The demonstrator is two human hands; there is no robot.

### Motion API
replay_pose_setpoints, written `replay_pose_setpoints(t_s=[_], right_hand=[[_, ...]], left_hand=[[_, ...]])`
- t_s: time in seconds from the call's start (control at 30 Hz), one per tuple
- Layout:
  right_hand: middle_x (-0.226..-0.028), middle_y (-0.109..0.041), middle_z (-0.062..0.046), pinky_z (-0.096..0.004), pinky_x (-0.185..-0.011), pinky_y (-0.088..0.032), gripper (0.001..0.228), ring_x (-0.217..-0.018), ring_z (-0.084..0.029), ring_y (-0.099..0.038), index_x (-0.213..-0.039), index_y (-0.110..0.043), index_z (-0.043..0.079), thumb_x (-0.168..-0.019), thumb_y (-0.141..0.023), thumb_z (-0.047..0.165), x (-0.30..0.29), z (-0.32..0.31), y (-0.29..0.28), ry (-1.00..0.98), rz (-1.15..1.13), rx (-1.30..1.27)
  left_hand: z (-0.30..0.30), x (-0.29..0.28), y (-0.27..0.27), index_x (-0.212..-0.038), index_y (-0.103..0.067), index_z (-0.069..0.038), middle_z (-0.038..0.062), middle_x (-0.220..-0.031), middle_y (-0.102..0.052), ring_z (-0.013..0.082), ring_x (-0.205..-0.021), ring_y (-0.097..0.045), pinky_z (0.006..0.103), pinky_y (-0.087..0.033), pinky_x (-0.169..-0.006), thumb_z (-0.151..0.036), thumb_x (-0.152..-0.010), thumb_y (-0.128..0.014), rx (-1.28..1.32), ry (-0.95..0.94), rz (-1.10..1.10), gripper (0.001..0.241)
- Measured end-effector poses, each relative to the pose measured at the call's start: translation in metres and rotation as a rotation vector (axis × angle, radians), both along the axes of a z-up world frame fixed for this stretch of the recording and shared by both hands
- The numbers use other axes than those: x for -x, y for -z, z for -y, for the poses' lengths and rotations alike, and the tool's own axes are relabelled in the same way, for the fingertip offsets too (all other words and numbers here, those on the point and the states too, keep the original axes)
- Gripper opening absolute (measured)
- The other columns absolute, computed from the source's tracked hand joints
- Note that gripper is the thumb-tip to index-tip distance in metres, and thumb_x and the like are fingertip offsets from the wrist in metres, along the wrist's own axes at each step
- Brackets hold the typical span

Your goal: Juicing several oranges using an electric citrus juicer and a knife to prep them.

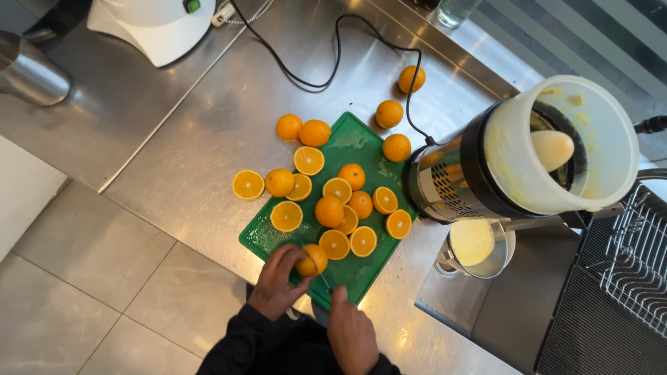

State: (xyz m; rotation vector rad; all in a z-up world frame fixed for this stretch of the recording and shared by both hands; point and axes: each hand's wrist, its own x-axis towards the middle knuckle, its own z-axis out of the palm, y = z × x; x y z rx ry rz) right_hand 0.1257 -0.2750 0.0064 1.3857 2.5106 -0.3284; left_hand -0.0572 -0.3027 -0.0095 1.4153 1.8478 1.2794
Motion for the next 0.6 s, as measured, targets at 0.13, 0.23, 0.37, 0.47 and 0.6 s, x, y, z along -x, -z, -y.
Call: replay_pose_setpoints(t_s=[0.13, 0.23, 0.37, 0.47, 0.6], right_hand=[[-0.066, -0.069, -0.009, -0.039, -0.046, -0.056, 0.008, -0.059, -0.027, -0.073, -0.099, -0.046, 0.011, -0.101, -0.05, 0.018, 0.002, -0.008, 0.041, 0.013, 0.038, -0.057], [-0.069, -0.07, -0.011, -0.042, -0.049, -0.057, 0.01, -0.061, -0.03, -0.073, -0.103, -0.046, 0.01, -0.101, -0.049, 0.018, -0.041, 0.004, 0.066, -0.049, -0.04, -0.022], [-0.081, -0.071, -0.021, -0.055, -0.065, -0.056, 0.029, -0.075, -0.042, -0.072, -0.124, -0.04, 0.01, -0.1, -0.05, 0.022, -0.091, 0.002, 0.084, 0.107, 0.018, 0.333], [-0.086, -0.072, -0.025, -0.06, -0.071, -0.055, 0.036, -0.081, -0.046, -0.071, -0.13, -0.038, 0.011, -0.102, -0.05, 0.03, -0.108, 0.01, 0.075, 0.172, 0.014, 0.476], [-0.086, -0.07, -0.027, -0.063, -0.072, -0.054, 0.038, -0.084, -0.048, -0.07, -0.129, -0.039, 0.016, -0.103, -0.055, 0.039, -0.125, 0.024, 0.118, 0.267, 0.017, 0.544]], left_hand=[[-0.002, -0.004, 0.013, -0.117, -0.06, -0.005, 0.016, -0.125, -0.059, 0.038, -0.114, -0.06, 0.0435, -0.051, -0.096, -0.01, -0.07, -0.084, 0.008, 0.012, -0.116, 0.053], [-0.002, -0.007, 0.008, -0.12, -0.059, -0.004, 0.015, -0.126, -0.059, 0.0384, -0.112, -0.059, 0.0446, -0.052, -0.095, -0.011, -0.074, -0.084, -0.02, 0.008, -0.124, 0.053], [-0.029, 0.004, 0.025, -0.124, -0.06, -0.003, 0.018, -0.126, -0.058, 0.0392, -0.109, -0.059, 0.0452, -0.052, -0.092, -0.011, -0.078, -0.08, -0.122, -0.04, -0.238, 0.051], [-0.056, 0.014, 0.0, -0.122, -0.062, -0.006, 0.017, -0.121, -0.058, 0.0388, -0.107, -0.059, 0.0455, -0.052, -0.09, -0.014, -0.082, -0.079, -0.139, 0.006, -0.326, 0.044], [-0.139, 0.021, -0.046, -0.12, -0.062, -0.006, 0.016, -0.116, -0.059, 0.0373, -0.106, -0.058, 0.0464, -0.051, -0.091, -0.014, -0.087, -0.073, -0.165, 0.173, -0.363, 0.036]])
